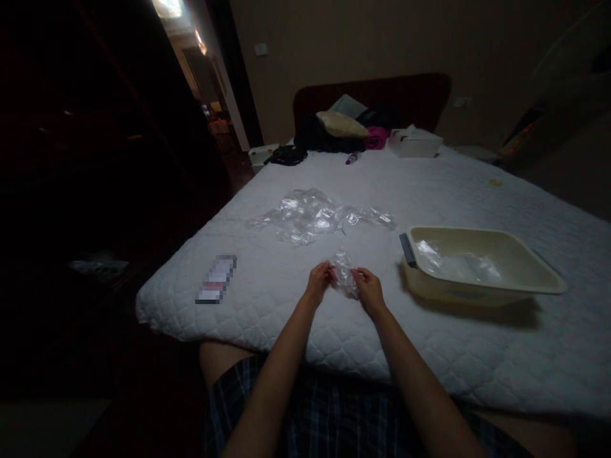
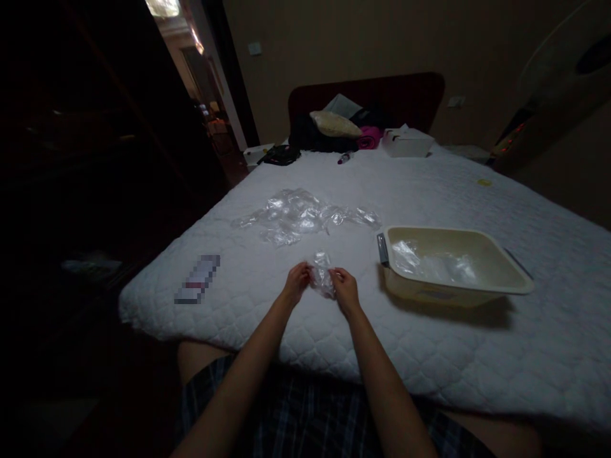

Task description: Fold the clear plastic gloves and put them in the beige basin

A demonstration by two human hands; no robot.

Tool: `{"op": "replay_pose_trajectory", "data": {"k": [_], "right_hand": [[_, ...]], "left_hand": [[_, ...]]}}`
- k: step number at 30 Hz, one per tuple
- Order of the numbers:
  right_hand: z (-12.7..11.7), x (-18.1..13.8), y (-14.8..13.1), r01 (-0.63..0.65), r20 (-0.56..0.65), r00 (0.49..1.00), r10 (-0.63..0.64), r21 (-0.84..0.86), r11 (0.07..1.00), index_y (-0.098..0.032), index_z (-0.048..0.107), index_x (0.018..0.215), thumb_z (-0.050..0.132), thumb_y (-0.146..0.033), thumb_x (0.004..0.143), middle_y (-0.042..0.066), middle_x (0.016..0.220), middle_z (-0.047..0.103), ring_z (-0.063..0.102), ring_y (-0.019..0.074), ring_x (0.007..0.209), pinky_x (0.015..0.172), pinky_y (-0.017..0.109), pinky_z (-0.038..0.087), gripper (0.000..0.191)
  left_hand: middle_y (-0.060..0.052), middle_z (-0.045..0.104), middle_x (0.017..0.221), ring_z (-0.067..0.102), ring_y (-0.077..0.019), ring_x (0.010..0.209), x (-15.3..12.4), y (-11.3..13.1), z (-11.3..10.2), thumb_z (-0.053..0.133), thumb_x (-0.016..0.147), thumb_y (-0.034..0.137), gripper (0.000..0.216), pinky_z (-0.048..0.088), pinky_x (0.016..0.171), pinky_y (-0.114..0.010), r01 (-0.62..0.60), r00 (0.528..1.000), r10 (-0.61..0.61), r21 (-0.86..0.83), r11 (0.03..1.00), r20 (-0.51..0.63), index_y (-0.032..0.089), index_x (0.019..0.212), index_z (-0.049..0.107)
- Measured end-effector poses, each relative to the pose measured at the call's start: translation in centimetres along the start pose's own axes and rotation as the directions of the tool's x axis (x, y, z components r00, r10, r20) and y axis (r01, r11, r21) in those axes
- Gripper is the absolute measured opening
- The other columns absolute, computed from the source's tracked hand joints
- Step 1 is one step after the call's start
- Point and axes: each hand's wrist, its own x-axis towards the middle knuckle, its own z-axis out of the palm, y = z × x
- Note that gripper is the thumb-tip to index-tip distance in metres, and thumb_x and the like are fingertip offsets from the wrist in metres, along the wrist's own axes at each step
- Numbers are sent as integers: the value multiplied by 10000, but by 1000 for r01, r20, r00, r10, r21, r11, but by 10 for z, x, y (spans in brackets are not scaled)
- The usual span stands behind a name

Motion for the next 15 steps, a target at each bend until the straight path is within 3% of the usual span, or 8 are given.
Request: {"op": "replay_pose_trajectory", "data": {"k": [4, 10, 15], "right_hand": [[-6, 2, -2, -81, 15, 997, 80, 208, 975, -176, 626, 786, 673, -427, 615, -24, 639, 620, 537, 107, 531, 500, 221, 416, 307], [-22, 1, -10, -164, 3, 982, 187, 495, 853, -231, 592, 727, 709, -341, 592, -30, 704, 653, 606, 144, 627, 575, 270, 508, 209], [-30, 0, -12, -265, 125, 964, 234, 502, 823, -215, 610, 749, 688, -366, 616, 18, 737, 676, 633, 182, 667, 606, 317, 528, 215]], "left_hand": [[24, 520, 562, 480, -63, 490, -3, 1, 0, 702, 580, 343, 260, 347, 486, -186, 22, 1000, -23, 83, 996, 6, 139, 681, 577], [6, 542, 616, 551, -108, 598, -4, 7, -3, 655, 626, 355, 245, 417, 570, -233, -54, 998, 51, -108, 993, -36, 144, 643, 531], [-40, 602, 706, 607, -167, 740, -7, 6, -1, 637, 655, 420, 305, 453, 721, -301, -46, 999, 47, -59, 997, 21, 132, 737, 578]]}}
